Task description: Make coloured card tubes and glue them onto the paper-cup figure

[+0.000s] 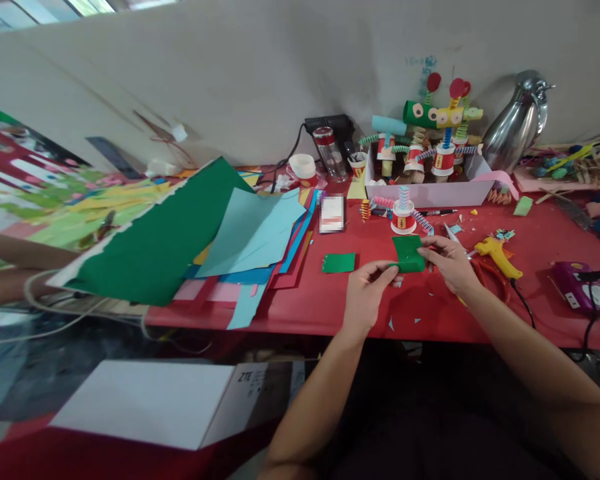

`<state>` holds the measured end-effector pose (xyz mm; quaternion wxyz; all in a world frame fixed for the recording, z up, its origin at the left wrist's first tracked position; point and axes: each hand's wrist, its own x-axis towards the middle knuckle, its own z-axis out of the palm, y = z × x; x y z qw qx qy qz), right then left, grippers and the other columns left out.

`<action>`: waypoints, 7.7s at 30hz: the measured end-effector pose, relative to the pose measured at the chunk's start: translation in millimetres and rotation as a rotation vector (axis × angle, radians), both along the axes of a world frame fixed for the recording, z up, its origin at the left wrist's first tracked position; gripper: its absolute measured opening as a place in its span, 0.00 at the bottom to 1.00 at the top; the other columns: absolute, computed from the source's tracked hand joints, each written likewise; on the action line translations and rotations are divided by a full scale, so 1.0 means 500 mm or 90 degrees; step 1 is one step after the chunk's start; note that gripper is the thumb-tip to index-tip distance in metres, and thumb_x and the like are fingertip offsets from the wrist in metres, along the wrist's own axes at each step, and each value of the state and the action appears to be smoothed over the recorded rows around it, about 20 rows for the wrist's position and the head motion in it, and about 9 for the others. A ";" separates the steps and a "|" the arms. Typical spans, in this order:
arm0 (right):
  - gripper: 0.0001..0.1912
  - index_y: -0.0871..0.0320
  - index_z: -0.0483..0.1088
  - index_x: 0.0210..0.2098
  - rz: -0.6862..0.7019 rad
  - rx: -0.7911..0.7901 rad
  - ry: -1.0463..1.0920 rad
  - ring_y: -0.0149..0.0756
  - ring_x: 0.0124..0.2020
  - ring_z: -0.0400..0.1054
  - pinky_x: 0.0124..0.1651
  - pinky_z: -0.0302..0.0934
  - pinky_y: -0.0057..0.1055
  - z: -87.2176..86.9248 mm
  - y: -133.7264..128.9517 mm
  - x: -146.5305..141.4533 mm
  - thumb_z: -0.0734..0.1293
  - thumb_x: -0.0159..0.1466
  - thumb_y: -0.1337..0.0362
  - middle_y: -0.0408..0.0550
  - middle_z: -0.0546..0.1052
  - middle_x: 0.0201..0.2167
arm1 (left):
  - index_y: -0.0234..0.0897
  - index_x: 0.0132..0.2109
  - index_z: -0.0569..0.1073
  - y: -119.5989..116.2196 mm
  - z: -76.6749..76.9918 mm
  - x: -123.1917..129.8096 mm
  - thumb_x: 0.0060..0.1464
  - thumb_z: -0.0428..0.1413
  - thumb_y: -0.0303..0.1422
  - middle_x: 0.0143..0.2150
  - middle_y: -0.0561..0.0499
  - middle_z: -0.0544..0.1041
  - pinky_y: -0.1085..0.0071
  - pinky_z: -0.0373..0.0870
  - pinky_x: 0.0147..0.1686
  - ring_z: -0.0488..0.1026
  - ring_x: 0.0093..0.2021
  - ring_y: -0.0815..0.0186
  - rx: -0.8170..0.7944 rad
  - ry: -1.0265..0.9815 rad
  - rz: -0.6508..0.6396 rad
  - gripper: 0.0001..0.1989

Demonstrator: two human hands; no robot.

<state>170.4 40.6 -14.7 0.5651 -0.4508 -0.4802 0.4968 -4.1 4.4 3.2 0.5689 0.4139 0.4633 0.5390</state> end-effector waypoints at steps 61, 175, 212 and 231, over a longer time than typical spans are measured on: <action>0.15 0.46 0.79 0.37 0.007 0.387 -0.386 0.38 0.40 0.71 0.41 0.69 0.39 -0.007 -0.019 0.006 0.61 0.65 0.68 0.49 0.75 0.40 | 0.32 0.27 0.77 0.010 0.007 -0.009 0.43 0.67 0.29 0.23 0.50 0.79 0.71 0.79 0.34 0.79 0.26 0.66 -0.268 -0.236 -0.049 0.06; 0.19 0.53 0.75 0.24 -0.046 0.059 -0.183 0.39 0.42 0.67 0.41 0.63 0.36 -0.024 -0.002 -0.002 0.74 0.51 0.43 0.48 0.71 0.40 | 0.40 0.28 0.75 0.107 -0.080 -0.006 0.46 0.66 0.36 0.42 0.49 0.73 0.61 0.66 0.53 0.72 0.47 0.60 0.265 0.198 -0.008 0.08; 0.07 0.51 0.77 0.29 -0.091 0.409 -0.563 0.43 0.40 0.67 0.46 0.60 0.45 -0.025 -0.022 -0.019 0.69 0.63 0.63 0.46 0.80 0.32 | 0.42 0.44 0.78 0.099 -0.081 0.006 0.44 0.63 0.26 0.45 0.49 0.82 0.56 0.67 0.55 0.76 0.48 0.57 0.364 0.427 -0.099 0.16; 0.08 0.55 0.70 0.41 -0.268 0.185 -0.362 0.40 0.40 0.70 0.45 0.67 0.41 0.042 0.011 0.032 0.65 0.63 0.59 0.49 0.76 0.39 | 0.41 0.60 0.65 0.127 -0.119 0.004 0.37 0.68 0.26 0.46 0.48 0.78 0.56 0.70 0.54 0.77 0.47 0.58 0.174 0.201 -0.130 0.40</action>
